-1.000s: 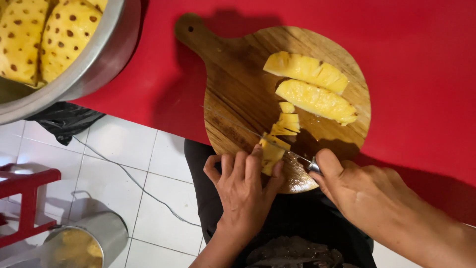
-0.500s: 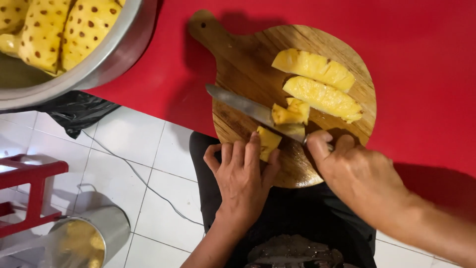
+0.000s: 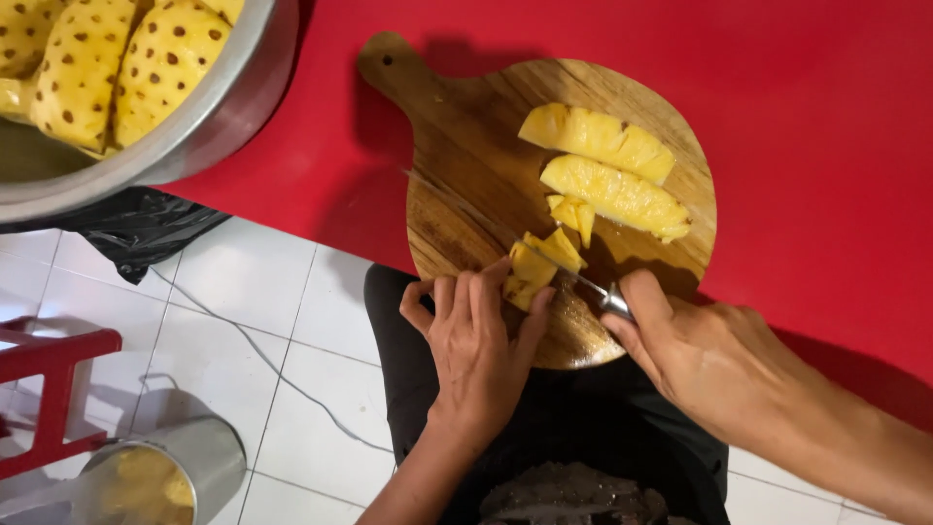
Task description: Slicing pineapple pieces into smaller chunks on a wooden cutting board using a knife
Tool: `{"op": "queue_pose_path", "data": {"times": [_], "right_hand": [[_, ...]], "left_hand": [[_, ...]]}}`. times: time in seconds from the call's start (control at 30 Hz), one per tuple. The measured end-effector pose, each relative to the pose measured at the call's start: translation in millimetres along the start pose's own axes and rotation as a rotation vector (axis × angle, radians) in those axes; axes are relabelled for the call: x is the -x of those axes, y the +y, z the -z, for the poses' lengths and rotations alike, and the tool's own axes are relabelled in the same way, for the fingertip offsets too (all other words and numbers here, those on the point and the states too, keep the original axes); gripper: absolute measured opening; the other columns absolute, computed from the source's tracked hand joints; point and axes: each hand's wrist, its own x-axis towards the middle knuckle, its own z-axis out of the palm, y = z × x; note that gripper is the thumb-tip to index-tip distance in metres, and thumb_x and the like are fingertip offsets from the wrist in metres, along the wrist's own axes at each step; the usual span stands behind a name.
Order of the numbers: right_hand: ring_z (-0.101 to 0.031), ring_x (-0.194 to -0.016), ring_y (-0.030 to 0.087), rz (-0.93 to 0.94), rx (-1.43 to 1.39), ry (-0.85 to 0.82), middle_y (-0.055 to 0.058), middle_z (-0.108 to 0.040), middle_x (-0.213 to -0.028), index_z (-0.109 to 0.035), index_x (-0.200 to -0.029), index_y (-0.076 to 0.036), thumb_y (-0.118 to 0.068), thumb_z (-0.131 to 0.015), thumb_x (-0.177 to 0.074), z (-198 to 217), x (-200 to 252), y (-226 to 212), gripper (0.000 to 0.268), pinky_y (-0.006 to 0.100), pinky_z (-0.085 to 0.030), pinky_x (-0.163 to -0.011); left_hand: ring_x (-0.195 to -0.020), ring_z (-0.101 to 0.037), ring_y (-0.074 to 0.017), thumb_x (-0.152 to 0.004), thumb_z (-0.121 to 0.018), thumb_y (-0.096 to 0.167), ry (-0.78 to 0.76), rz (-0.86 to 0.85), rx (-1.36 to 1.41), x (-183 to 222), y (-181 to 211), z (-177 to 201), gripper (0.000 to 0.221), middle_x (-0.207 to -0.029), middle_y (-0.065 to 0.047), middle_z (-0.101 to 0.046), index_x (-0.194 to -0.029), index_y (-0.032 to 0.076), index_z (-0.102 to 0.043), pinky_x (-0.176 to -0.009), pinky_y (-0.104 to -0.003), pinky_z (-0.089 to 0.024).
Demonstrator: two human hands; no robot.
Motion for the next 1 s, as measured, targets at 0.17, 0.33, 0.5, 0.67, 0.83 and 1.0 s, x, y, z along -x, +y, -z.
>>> {"op": "queue_pose_path", "data": {"times": [0.17, 0.33, 0.5, 0.67, 0.83, 1.0], "right_hand": [[-0.056, -0.033, 0.025, -0.018, -0.006, -0.103, -0.003, -0.052, -0.05, -0.038, -0.095, -0.022, -0.046, -0.054, -0.104, 5.6, 9.2, 0.9, 0.03, 0.041, -0.039, -0.035], [-0.064, -0.042, 0.027, -0.048, 0.109, -0.252, -0.006, -0.061, -0.058, -0.036, -0.098, -0.026, -0.058, -0.049, -0.103, -0.9, 16.9, 2.3, 0.034, 0.046, -0.043, -0.038], [-0.067, -0.038, 0.025, -0.02, 0.267, -0.012, -0.005, -0.059, -0.062, -0.043, -0.101, -0.024, -0.056, -0.05, -0.099, -13.4, 24.6, -2.7, 0.032, 0.047, -0.047, -0.03], [-0.062, -0.034, 0.02, 0.037, 0.222, 0.034, -0.005, -0.055, -0.062, -0.045, -0.099, -0.022, -0.048, -0.054, -0.099, -10.7, 23.8, -0.8, 0.028, 0.044, -0.044, -0.027], [-0.062, -0.038, 0.021, -0.048, 0.221, -0.046, -0.005, -0.054, -0.063, -0.043, -0.095, -0.023, -0.052, -0.054, -0.097, -23.2, 25.5, 4.9, 0.032, 0.047, -0.045, -0.031], [-0.076, -0.061, 0.029, -0.162, 0.271, -0.407, -0.007, -0.066, -0.072, -0.037, -0.103, -0.029, -0.063, -0.038, -0.101, -6.4, 0.4, -4.9, 0.034, 0.052, -0.057, -0.048]], "left_hand": [[-0.078, -0.053, -0.0258, -0.097, -0.073, 0.037, 0.032, -0.03, -0.011, -0.3, -1.2, -2.5, 0.031, -0.082, -0.004, -0.056, -0.103, 0.008, -0.062, -0.093, -0.048, -0.033], [-0.075, -0.051, -0.027, -0.098, -0.072, 0.037, 0.007, -0.038, -0.01, 0.3, -3.5, -2.8, 0.029, -0.08, -0.004, -0.053, -0.102, 0.009, -0.065, -0.092, -0.049, -0.032], [-0.073, -0.051, -0.0277, -0.094, -0.076, 0.038, 0.028, -0.019, 0.007, -0.3, -2.1, -4.2, 0.032, -0.077, -0.004, -0.052, -0.095, 0.009, -0.062, -0.089, -0.05, -0.032], [-0.071, -0.047, -0.0268, -0.097, -0.071, 0.035, 0.002, -0.01, 0.029, -0.3, -2.9, -3.1, 0.029, -0.076, -0.005, -0.047, -0.095, 0.009, -0.059, -0.089, -0.049, -0.031], [-0.071, -0.049, -0.0253, -0.093, -0.074, 0.032, 0.041, -0.024, 0.077, -0.9, -5.8, -4.0, 0.029, -0.076, -0.003, -0.049, -0.095, 0.008, -0.057, -0.085, -0.047, -0.03], [-0.073, -0.049, -0.0287, -0.096, -0.067, 0.027, -0.035, -0.051, 0.042, 0.3, -7.0, -1.7, 0.022, -0.08, -0.006, -0.051, -0.105, 0.007, -0.064, -0.089, -0.05, -0.031]]}}
